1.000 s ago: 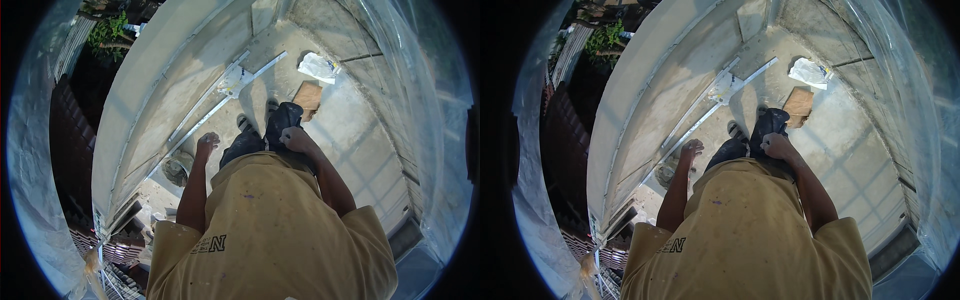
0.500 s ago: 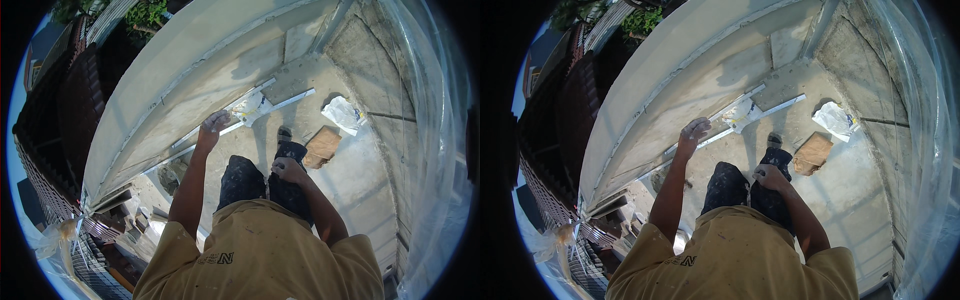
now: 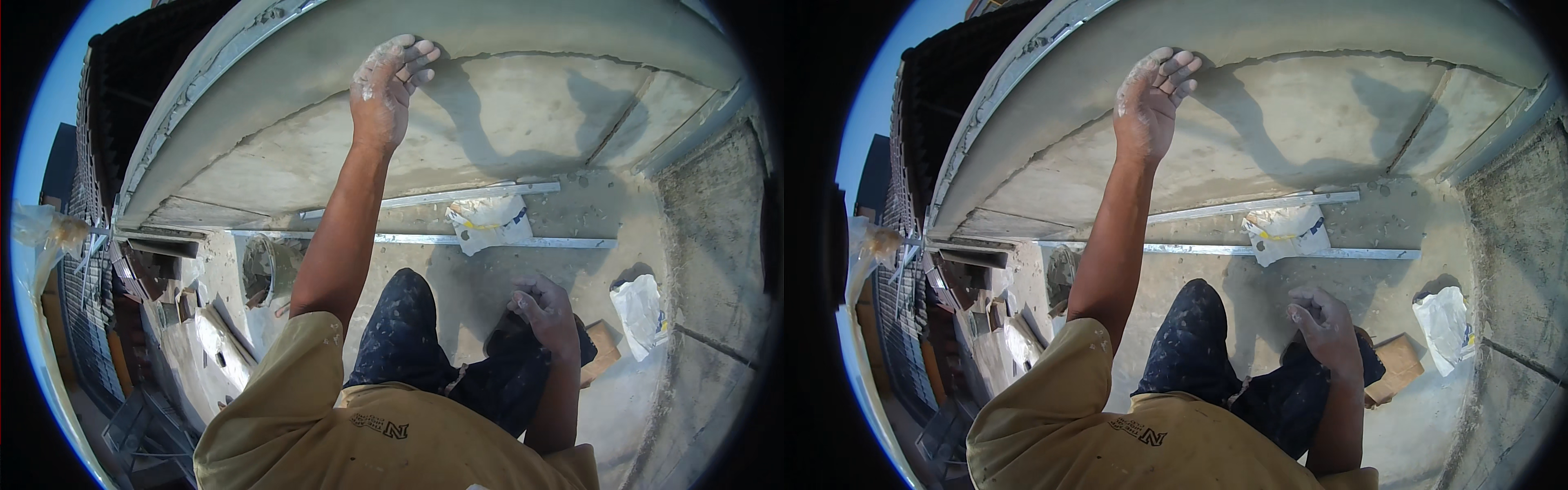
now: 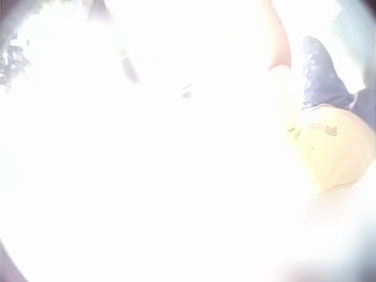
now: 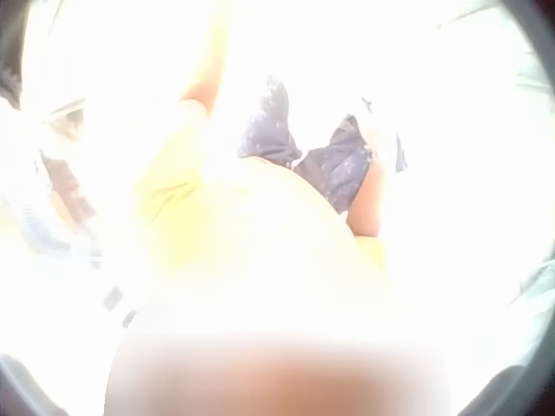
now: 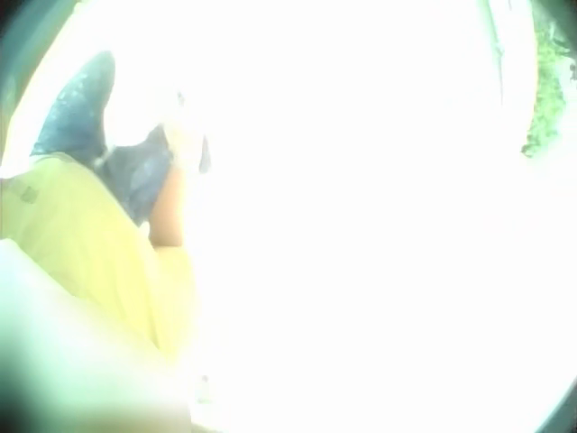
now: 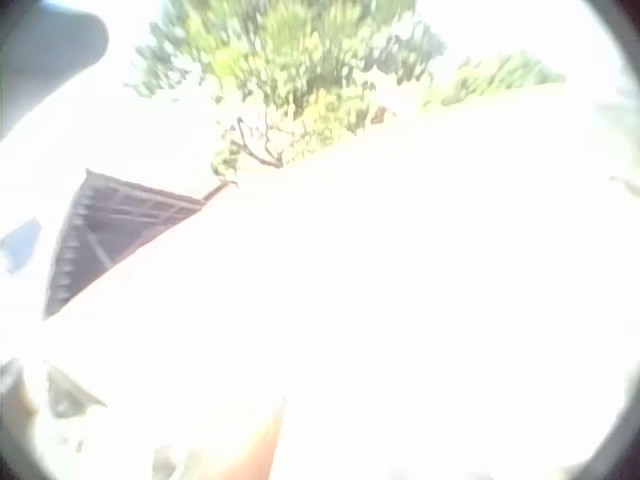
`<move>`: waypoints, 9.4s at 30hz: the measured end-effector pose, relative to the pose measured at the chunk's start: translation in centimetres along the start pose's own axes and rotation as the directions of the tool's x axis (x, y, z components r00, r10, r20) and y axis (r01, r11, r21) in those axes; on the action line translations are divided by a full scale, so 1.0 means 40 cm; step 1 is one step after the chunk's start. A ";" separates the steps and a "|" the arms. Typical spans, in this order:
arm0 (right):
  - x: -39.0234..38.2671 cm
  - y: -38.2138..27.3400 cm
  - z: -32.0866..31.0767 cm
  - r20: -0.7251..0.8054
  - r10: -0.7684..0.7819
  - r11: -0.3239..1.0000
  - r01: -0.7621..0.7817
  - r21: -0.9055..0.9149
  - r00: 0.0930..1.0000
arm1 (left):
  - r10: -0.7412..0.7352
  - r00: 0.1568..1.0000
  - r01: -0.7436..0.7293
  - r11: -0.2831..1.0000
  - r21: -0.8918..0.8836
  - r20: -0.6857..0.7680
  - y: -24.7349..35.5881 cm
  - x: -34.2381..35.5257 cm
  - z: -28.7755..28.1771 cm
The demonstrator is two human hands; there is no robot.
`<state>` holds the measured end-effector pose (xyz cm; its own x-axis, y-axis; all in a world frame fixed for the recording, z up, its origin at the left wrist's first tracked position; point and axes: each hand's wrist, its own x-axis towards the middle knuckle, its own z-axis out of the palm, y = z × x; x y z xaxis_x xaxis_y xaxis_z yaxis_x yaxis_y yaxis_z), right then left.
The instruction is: The person scoops mortar from a bucket onto a handheld board and applies and smooths it along the top of a concrete ledge using a trowel.
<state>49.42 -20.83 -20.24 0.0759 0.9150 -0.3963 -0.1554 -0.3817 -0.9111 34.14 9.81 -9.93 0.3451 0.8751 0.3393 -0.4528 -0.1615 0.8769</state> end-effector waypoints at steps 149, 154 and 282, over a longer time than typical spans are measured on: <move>0.272 0.138 0.619 0.445 -0.324 0.357 0.544 -0.759 0.835 | 0.693 0.449 -0.113 0.670 0.734 -0.563 0.483 -0.629 -1.144; 0.236 0.129 0.432 0.250 -0.442 0.390 0.436 -0.811 0.861 | 0.704 0.649 0.045 -0.413 0.910 0.288 0.591 -0.467 -1.190; 0.166 0.152 0.386 0.147 -0.237 0.459 0.245 -0.854 0.960 | 0.604 0.710 -0.095 -0.427 0.899 0.362 0.353 -0.218 -0.628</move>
<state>33.75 -15.05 -26.64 -0.0355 0.9884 -0.1476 0.7883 -0.0630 -0.6120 4.08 11.38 -9.08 0.2689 0.3591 0.8937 0.9000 -0.4241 -0.1004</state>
